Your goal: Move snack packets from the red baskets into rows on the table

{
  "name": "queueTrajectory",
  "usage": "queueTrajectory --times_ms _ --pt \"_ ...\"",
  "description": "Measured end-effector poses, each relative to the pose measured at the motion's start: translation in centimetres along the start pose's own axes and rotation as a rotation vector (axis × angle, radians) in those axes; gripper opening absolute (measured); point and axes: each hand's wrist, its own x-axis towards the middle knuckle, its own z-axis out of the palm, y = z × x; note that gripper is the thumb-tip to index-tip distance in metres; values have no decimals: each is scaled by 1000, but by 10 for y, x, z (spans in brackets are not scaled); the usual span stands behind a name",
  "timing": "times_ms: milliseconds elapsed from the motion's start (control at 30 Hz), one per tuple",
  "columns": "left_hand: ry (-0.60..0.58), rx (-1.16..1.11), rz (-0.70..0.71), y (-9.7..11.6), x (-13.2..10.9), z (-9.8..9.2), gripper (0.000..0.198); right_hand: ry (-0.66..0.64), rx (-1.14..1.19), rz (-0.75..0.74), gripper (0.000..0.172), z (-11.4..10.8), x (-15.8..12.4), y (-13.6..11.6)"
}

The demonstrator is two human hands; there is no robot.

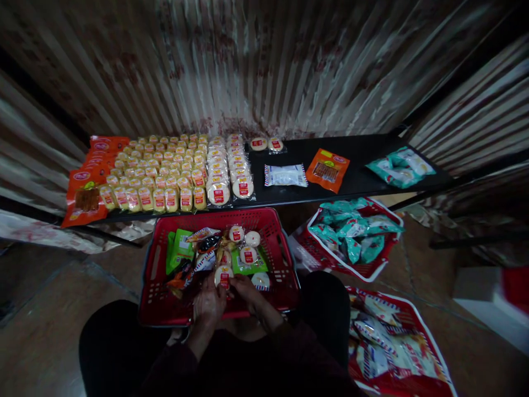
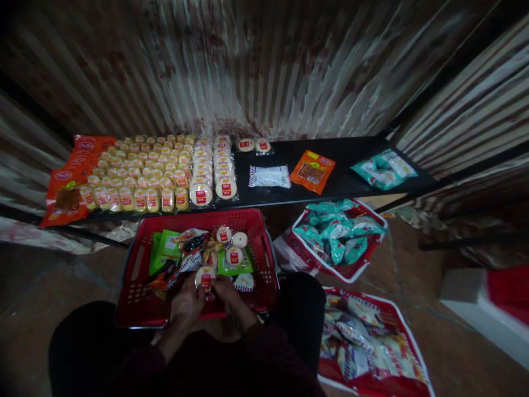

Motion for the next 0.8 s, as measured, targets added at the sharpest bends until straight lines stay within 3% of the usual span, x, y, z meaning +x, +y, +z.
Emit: queueTrajectory --times_ms 200,600,800 --pt "45 -13 36 -4 -2 3 40 13 93 -29 37 2 -6 -3" --pt "85 16 61 -5 -3 7 41 114 15 47 17 7 -8 -10" --pt "57 3 58 -1 -5 0 39 30 8 -23 18 2 -3 -1"
